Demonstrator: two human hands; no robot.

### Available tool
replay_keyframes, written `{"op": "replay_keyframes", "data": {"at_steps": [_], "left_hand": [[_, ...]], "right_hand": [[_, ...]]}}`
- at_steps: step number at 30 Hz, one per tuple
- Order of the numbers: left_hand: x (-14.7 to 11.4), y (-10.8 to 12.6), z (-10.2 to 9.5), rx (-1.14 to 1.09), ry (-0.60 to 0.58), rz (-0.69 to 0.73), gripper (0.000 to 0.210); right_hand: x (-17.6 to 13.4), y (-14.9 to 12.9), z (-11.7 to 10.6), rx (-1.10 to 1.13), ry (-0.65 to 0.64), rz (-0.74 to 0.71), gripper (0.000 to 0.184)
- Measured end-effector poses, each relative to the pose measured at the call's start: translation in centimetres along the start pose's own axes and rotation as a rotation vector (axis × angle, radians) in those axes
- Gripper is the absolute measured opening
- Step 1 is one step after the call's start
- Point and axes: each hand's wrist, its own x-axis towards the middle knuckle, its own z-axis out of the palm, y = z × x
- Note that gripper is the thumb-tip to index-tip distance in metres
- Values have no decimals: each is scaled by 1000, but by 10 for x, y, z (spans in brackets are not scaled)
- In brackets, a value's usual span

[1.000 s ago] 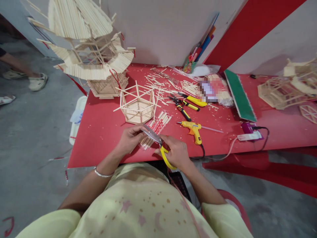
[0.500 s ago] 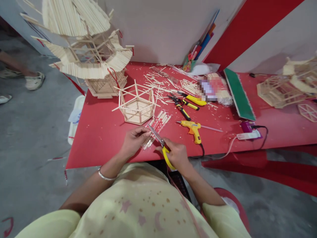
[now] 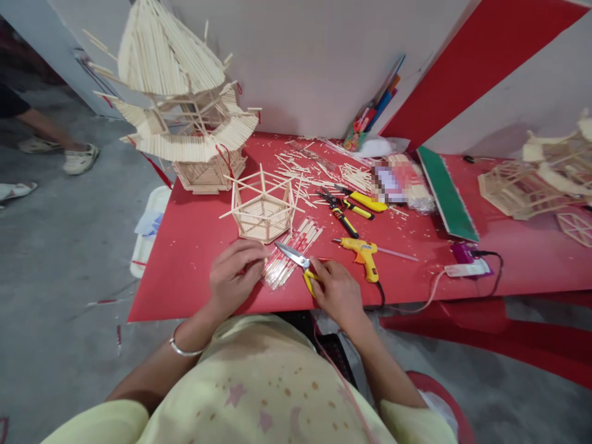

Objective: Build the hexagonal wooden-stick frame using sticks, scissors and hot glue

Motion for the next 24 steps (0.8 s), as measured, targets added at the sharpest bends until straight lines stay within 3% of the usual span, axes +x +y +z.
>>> {"op": "replay_keyframes", "data": {"at_steps": [4,7,10,13,16,21,24], "left_hand": [[-1,5,-1,25,39,62,10],[-1,7,6,-3,27,98,16],[-5,9,13,-38,-29,89,16],[-9,10,16,-86,-16,37,13],[-8,8,16,-226,-86,-128,14],[1,-1,24,-610,-217,-698,26],[4,-5,30,-683,-297,-836,35]], "right_hand": [[12,-17,-15,138,78,18,28],[30,-36,-24,568,147,90,34],[53,-55,-24,1077,103,165,46],[73,-65,-19,1400,50,298,49],[82,-65,-19,1403,78,296,43],[80,-59,-27,1054,147,59,37],[77,-60,-26,967,167,6,33]]}}
